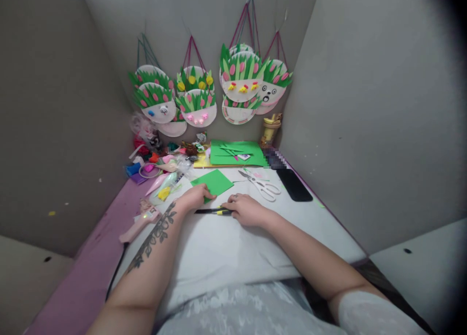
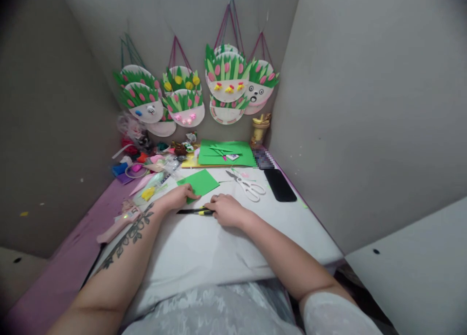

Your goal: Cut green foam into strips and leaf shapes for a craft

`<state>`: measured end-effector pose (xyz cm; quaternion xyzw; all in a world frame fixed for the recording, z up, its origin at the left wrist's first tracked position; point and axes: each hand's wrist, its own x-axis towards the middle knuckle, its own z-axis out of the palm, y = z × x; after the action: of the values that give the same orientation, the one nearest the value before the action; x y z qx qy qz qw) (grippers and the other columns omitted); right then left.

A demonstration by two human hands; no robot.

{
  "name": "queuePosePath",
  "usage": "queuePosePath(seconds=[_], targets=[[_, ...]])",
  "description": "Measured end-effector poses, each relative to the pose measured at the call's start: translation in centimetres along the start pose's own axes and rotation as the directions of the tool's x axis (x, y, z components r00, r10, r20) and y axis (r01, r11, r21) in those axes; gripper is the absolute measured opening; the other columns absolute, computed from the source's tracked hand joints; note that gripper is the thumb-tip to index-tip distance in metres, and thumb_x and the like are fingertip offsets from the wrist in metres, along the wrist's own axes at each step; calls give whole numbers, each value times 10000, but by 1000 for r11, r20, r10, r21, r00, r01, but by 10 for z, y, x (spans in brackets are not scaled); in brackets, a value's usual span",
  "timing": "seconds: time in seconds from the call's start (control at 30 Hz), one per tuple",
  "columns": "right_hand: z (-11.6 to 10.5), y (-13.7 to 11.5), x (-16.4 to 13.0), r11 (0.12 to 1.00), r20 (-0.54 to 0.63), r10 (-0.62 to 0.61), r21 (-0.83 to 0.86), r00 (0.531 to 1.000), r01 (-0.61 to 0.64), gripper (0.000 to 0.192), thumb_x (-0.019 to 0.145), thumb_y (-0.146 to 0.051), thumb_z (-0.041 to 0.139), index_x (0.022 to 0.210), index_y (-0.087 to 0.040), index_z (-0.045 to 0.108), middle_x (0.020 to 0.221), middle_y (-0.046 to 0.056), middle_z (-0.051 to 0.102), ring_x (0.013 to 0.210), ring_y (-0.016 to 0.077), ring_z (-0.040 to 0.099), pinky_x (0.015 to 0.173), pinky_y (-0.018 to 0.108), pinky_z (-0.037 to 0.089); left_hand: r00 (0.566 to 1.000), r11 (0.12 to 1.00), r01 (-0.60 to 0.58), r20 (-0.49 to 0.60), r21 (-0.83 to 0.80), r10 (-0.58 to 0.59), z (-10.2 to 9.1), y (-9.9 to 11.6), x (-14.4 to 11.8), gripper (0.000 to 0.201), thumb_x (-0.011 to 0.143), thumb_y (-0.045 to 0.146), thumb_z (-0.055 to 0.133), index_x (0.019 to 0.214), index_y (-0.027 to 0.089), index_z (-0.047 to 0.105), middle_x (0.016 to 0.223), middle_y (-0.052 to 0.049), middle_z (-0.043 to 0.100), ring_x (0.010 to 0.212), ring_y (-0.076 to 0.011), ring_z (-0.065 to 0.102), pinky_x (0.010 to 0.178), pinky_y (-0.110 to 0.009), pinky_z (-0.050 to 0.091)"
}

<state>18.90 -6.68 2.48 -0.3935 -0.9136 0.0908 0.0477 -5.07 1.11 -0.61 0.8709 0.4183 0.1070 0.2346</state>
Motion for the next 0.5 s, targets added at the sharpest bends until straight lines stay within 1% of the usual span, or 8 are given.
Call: queuePosePath(seconds=[0.13,0.23,0.27,0.33,0.4,0.43,0.47,0.5], targets=[[1,5,0,995,9,-64,73,998,63,454,790,-118,526,1223,-230,602,1084,91,624,983,223,534,844,326,369,999,999,-31,12,27,31,1,-2,-1,298,813,208,482,961,182,739,832,-60,568,741,-162,465,735,-291,393],[0,15,-5,981,-2,-122,149,993,121,483,765,-70,520,1204,-246,620,1083,71,638,983,208,533,873,323,370,999,999,-42,-8,-32,42,0,0,-4,293,812,176,477,931,185,745,851,-67,584,759,-164,499,763,-306,403],[-1,19,-7,975,-11,-137,173,990,137,491,759,-59,516,1199,-246,624,1086,67,640,987,205,532,886,323,370,998,997,-41,-39,-60,39,-3,3,-5,285,816,184,480,922,185,745,856,-70,590,766,-166,512,768,-310,406],[-3,26,-12,968,-37,-136,209,990,141,497,751,-49,506,1196,-235,628,1090,69,640,995,203,532,909,325,371,988,992,-51,-149,-119,33,-13,16,-8,267,832,232,492,922,181,739,859,-73,601,772,-169,534,768,-313,414],[-4,33,-18,969,-71,-84,228,994,98,501,752,-54,501,1212,-215,618,1090,81,637,1004,207,532,917,327,376,943,979,-90,-333,-184,24,-28,37,-13,260,842,311,522,944,177,719,862,-71,609,778,-171,545,753,-312,422],[-4,36,-20,971,-90,-44,232,995,64,502,758,-62,501,1225,-210,609,1091,87,633,1009,210,531,918,329,379,907,965,-130,-421,-227,23,-37,52,-17,260,845,354,533,913,177,711,867,-69,610,781,-170,548,749,-311,427],[-4,40,-22,972,-110,-1,233,994,26,498,766,-76,504,1237,-207,600,1092,92,628,1013,212,530,916,331,382,866,940,-202,-499,-275,40,-44,68,-24,267,849,389,536,857,179,701,871,-69,609,792,-171,551,757,-315,434],[-4,44,-23,973,-127,42,233,991,-11,492,775,-92,509,1246,-207,592,1096,96,623,1017,215,529,914,332,384,812,896,-311,-579,-318,76,-49,85,-33,286,854,419,534,799,182,684,866,-69,606,826,-179,556,780,-322,439]])
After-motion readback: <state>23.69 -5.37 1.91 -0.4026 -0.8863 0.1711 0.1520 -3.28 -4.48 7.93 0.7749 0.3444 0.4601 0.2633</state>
